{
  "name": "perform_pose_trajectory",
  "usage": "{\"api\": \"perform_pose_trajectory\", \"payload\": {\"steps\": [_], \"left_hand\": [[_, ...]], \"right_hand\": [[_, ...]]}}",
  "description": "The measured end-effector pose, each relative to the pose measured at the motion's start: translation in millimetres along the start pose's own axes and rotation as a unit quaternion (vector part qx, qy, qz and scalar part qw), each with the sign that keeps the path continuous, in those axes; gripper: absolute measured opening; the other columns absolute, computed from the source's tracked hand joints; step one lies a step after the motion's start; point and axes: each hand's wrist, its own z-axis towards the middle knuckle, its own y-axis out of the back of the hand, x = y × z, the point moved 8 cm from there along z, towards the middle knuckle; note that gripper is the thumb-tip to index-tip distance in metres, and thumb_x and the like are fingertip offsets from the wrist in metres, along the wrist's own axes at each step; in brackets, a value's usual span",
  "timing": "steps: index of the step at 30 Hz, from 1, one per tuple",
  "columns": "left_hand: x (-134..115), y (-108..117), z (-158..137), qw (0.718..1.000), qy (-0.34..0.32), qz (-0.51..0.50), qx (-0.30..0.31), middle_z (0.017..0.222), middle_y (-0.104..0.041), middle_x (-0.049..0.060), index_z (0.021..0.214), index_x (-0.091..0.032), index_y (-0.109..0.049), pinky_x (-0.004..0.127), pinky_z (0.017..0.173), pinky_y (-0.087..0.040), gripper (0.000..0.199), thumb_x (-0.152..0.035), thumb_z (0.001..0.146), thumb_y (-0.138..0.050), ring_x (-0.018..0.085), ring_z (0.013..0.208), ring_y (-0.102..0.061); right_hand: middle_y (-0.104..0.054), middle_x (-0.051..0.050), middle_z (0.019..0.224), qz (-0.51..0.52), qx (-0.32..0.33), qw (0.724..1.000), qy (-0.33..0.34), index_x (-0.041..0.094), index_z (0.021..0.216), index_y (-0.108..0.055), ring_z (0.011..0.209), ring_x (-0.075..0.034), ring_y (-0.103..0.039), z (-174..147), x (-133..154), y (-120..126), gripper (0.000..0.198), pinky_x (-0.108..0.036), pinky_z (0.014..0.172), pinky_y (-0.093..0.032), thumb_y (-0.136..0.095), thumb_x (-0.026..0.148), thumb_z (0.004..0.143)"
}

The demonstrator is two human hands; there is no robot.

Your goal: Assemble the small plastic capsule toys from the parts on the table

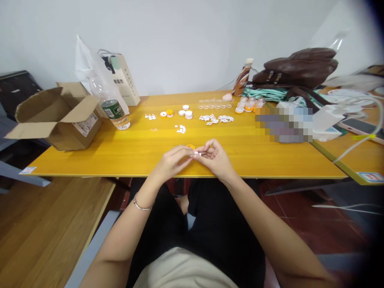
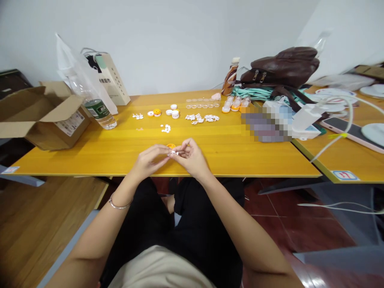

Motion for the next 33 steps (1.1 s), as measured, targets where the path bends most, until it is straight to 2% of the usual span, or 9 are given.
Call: {"api": "perform_pose_trajectory", "payload": {"steps": [4, 9, 20, 28, 33], "left_hand": [[-2, 3, -1, 1.000, -0.006, 0.015, -0.011, 0.096, -0.066, 0.010, 0.101, -0.016, -0.059, 0.032, 0.084, -0.052, 0.018, -0.019, 0.084, -0.055, 0.017, 0.093, -0.063], [-6, 4, -7, 0.997, -0.039, 0.067, -0.029, 0.100, -0.067, 0.010, 0.104, -0.017, -0.058, 0.032, 0.086, -0.053, 0.021, -0.015, 0.083, -0.055, 0.016, 0.097, -0.063], [-10, 3, -10, 0.990, -0.059, 0.121, -0.039, 0.102, -0.068, 0.007, 0.096, -0.018, -0.059, 0.029, 0.083, -0.056, 0.014, -0.016, 0.082, -0.057, 0.015, 0.095, -0.065], [-13, 6, -9, 0.990, -0.080, 0.104, -0.059, 0.100, -0.069, 0.008, 0.097, -0.015, -0.059, 0.027, 0.084, -0.056, 0.017, -0.011, 0.081, -0.058, 0.014, 0.094, -0.066], [-15, 9, -9, 0.989, -0.073, 0.107, -0.067, 0.099, -0.070, 0.007, 0.099, -0.015, -0.059, 0.026, 0.084, -0.056, 0.021, -0.013, 0.079, -0.061, 0.015, 0.092, -0.067]], "right_hand": [[-0.068, 0.001, 0.080, -0.007, 0.006, 1.000, 0.024, 0.024, 0.075, -0.038, 0.075, -0.013, -0.065, -2, 3, -3, 0.046, -0.030, 0.079, -0.050, -0.078, 0.034, 0.057], [-0.067, 0.002, 0.076, -0.027, -0.010, 0.999, 0.041, 0.023, 0.078, -0.052, 0.074, -0.013, -0.065, -1, 5, -1, 0.036, -0.029, 0.078, -0.050, -0.079, 0.034, 0.057], [-0.068, 0.001, 0.074, 0.006, -0.026, 0.999, 0.025, 0.022, 0.076, -0.059, 0.072, -0.013, -0.065, 0, 2, 2, 0.031, -0.030, 0.078, -0.051, -0.081, 0.026, 0.055], [-0.069, 0.003, 0.074, 0.064, 0.031, 0.997, -0.024, 0.020, 0.076, -0.063, 0.070, -0.010, -0.064, 2, -3, -1, 0.023, -0.025, 0.076, -0.051, -0.078, 0.024, 0.060], [-0.070, 0.002, 0.071, 0.074, 0.023, 0.996, -0.035, 0.019, 0.075, -0.065, 0.066, -0.009, -0.064, 3, -7, 2, 0.020, -0.023, 0.071, -0.051, -0.078, 0.023, 0.060]]}}
